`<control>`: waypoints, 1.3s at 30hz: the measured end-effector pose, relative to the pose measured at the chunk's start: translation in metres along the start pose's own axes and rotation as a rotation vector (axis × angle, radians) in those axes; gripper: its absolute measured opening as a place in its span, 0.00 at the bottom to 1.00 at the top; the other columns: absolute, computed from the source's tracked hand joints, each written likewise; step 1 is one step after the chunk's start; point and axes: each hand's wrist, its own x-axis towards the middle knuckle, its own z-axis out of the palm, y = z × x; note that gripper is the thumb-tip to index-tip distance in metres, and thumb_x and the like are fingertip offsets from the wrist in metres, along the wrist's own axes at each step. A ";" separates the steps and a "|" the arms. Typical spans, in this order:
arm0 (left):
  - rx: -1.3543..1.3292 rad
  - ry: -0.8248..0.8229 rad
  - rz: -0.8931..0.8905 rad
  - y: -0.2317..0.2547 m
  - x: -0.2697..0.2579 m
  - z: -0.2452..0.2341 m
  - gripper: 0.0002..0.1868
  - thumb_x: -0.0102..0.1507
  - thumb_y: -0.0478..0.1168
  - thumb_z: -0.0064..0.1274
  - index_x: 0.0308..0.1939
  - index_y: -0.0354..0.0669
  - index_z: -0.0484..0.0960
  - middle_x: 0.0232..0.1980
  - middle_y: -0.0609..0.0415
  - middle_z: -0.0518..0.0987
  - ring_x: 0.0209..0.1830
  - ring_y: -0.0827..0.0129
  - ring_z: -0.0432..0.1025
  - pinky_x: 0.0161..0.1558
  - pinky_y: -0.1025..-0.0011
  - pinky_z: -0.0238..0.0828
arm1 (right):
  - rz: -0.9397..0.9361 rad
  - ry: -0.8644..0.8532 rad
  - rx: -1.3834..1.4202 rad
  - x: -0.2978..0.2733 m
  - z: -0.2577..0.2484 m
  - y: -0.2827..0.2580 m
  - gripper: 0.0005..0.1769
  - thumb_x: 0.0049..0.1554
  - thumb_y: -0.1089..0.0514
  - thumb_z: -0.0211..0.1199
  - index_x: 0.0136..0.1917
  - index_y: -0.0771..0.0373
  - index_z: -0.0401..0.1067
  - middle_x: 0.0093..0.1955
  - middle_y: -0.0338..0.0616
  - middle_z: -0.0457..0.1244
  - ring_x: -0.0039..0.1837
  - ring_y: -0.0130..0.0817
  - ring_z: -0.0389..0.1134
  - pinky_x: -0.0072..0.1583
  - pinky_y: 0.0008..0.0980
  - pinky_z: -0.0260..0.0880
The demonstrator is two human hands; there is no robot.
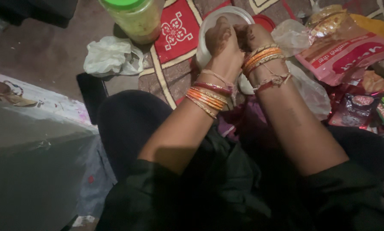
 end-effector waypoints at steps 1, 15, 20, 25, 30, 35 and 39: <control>0.004 -0.002 0.001 0.003 -0.002 0.001 0.12 0.65 0.41 0.52 0.42 0.36 0.83 0.30 0.54 0.76 0.21 0.71 0.64 0.23 0.71 0.57 | 0.002 0.015 -0.003 -0.003 0.003 -0.001 0.11 0.63 0.59 0.59 0.52 0.69 0.77 0.44 0.49 0.71 0.45 0.40 0.72 0.49 0.38 0.75; 0.117 0.018 -0.014 0.012 -0.075 0.032 0.10 0.64 0.43 0.49 0.39 0.44 0.85 0.21 0.59 0.72 0.11 0.75 0.54 0.12 0.72 0.46 | -0.373 -0.438 -0.130 -0.078 -0.022 -0.023 0.26 0.65 0.69 0.53 0.76 0.73 0.64 0.68 0.49 0.64 0.66 0.35 0.67 0.70 0.28 0.67; 0.028 -0.066 -0.110 -0.022 -0.116 0.033 0.09 0.66 0.39 0.47 0.38 0.38 0.81 0.25 0.58 0.74 0.17 0.76 0.64 0.21 0.77 0.59 | -0.347 -0.142 -0.121 -0.142 -0.037 -0.027 0.29 0.62 0.70 0.51 0.77 0.69 0.61 0.67 0.48 0.65 0.65 0.35 0.69 0.67 0.27 0.70; 0.063 -0.115 -0.162 -0.078 -0.143 0.012 0.08 0.64 0.39 0.47 0.38 0.39 0.80 0.26 0.58 0.75 0.19 0.75 0.66 0.22 0.77 0.61 | -0.247 0.051 -0.068 -0.191 -0.067 -0.016 0.30 0.59 0.70 0.49 0.75 0.66 0.63 0.63 0.50 0.67 0.60 0.36 0.70 0.61 0.29 0.72; 0.194 -0.156 -0.202 -0.130 -0.151 -0.028 0.07 0.63 0.38 0.46 0.39 0.40 0.78 0.28 0.57 0.75 0.21 0.74 0.67 0.23 0.76 0.62 | -0.229 0.001 -0.179 -0.172 -0.144 0.015 0.28 0.62 0.71 0.51 0.76 0.69 0.64 0.68 0.45 0.65 0.63 0.31 0.68 0.65 0.25 0.69; 0.517 -0.319 0.048 -0.160 -0.142 -0.056 0.07 0.62 0.38 0.46 0.39 0.40 0.77 0.29 0.57 0.75 0.23 0.73 0.68 0.24 0.75 0.64 | 0.008 0.007 0.110 -0.144 -0.214 0.050 0.26 0.59 0.68 0.49 0.70 0.66 0.66 0.59 0.46 0.67 0.56 0.37 0.70 0.59 0.32 0.72; 0.799 -0.510 0.508 -0.170 -0.127 -0.058 0.07 0.61 0.37 0.46 0.40 0.41 0.76 0.30 0.56 0.76 0.25 0.73 0.69 0.25 0.75 0.66 | 0.098 -0.161 0.250 -0.088 -0.252 0.053 0.19 0.65 0.65 0.51 0.69 0.69 0.66 0.60 0.47 0.66 0.57 0.36 0.69 0.62 0.33 0.72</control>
